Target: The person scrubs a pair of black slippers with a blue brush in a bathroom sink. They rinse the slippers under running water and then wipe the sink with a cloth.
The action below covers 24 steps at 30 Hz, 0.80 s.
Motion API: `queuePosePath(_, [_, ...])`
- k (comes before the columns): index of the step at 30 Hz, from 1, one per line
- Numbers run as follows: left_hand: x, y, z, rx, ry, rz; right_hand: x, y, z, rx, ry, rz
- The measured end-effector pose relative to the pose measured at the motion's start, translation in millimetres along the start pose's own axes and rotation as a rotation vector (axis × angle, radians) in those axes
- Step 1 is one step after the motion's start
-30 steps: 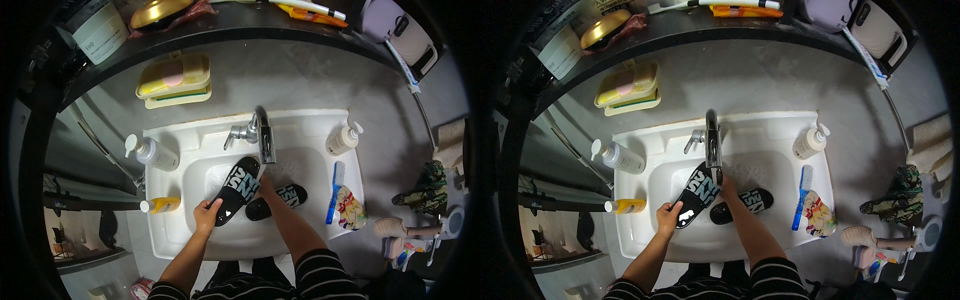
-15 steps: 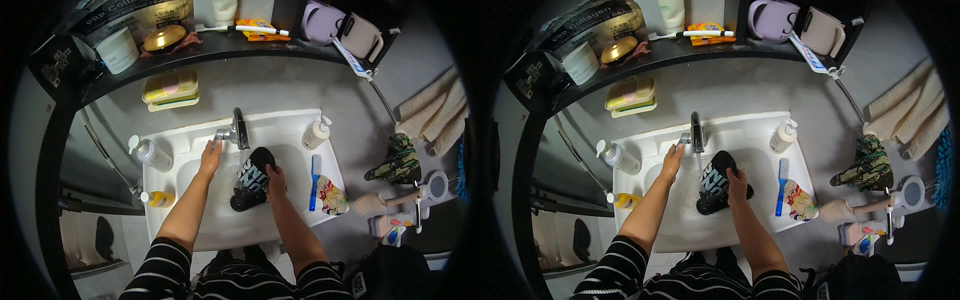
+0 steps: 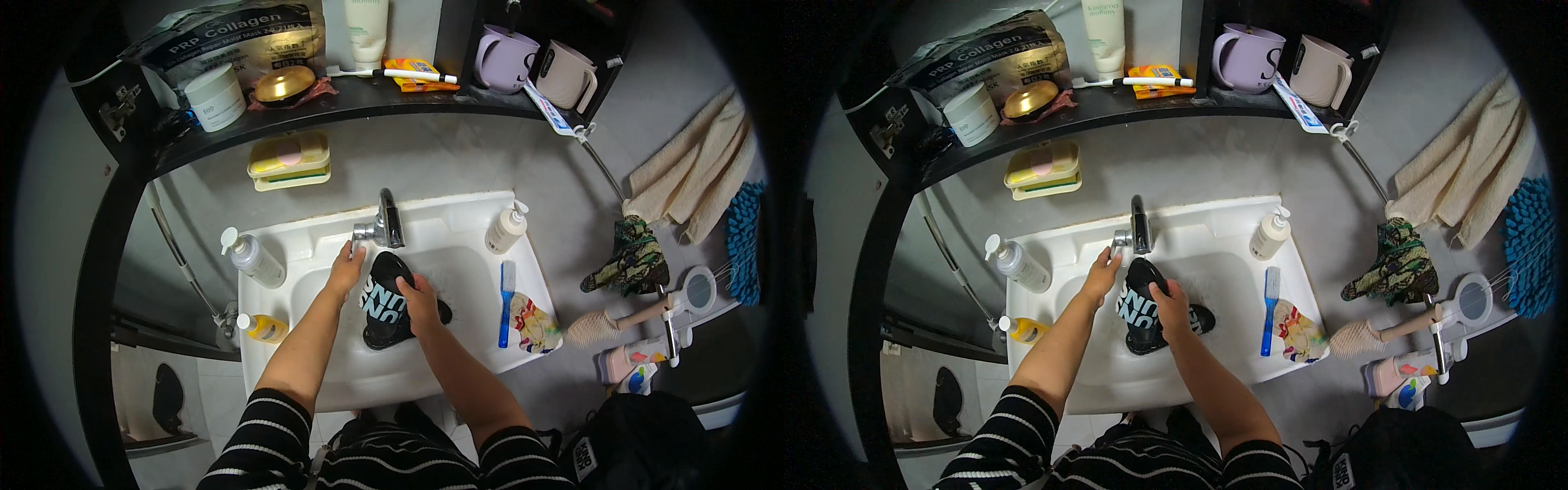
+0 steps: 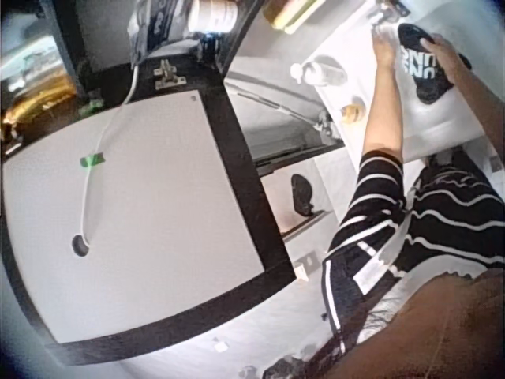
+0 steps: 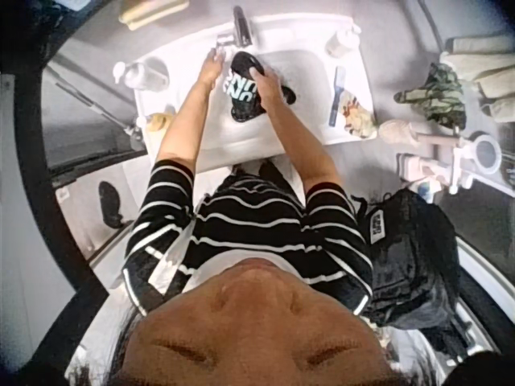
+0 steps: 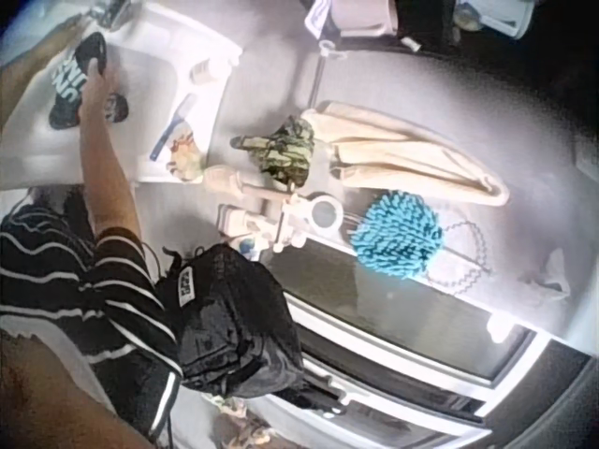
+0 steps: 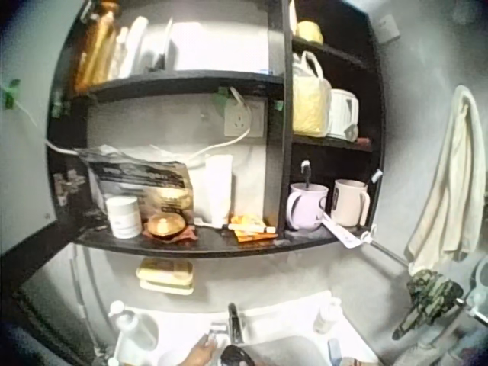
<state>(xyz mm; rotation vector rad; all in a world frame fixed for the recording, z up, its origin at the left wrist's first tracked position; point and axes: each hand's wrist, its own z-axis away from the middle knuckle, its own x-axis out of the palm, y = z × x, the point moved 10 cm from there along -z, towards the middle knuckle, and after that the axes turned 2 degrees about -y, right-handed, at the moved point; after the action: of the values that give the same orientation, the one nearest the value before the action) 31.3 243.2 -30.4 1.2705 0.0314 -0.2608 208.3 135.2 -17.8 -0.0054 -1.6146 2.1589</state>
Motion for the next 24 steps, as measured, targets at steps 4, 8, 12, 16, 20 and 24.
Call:
queuePosePath(4, [-31,-13,-30,0.219,0.282,-0.304,5,-4,4,0.029,0.009,0.006])
queuePosePath(8, [-31,12,-23,0.227,0.383,-0.444,-1,-2,0,0.027,0.01,-0.013])
queuePosePath(12, [-37,13,-27,0.226,0.411,-0.472,1,6,-5,0.02,-0.013,-0.03])
queuePosePath(16, [-43,2,-30,0.261,0.439,-0.439,9,5,0,0.02,-0.015,-0.079])
queuePosePath(20, [-41,10,-21,0.23,0.429,-0.357,3,4,0,0.032,0.017,-0.034])
queuePosePath(24, [-10,9,13,0.244,0.33,-0.081,0,-4,0,-0.002,-0.006,-0.012])
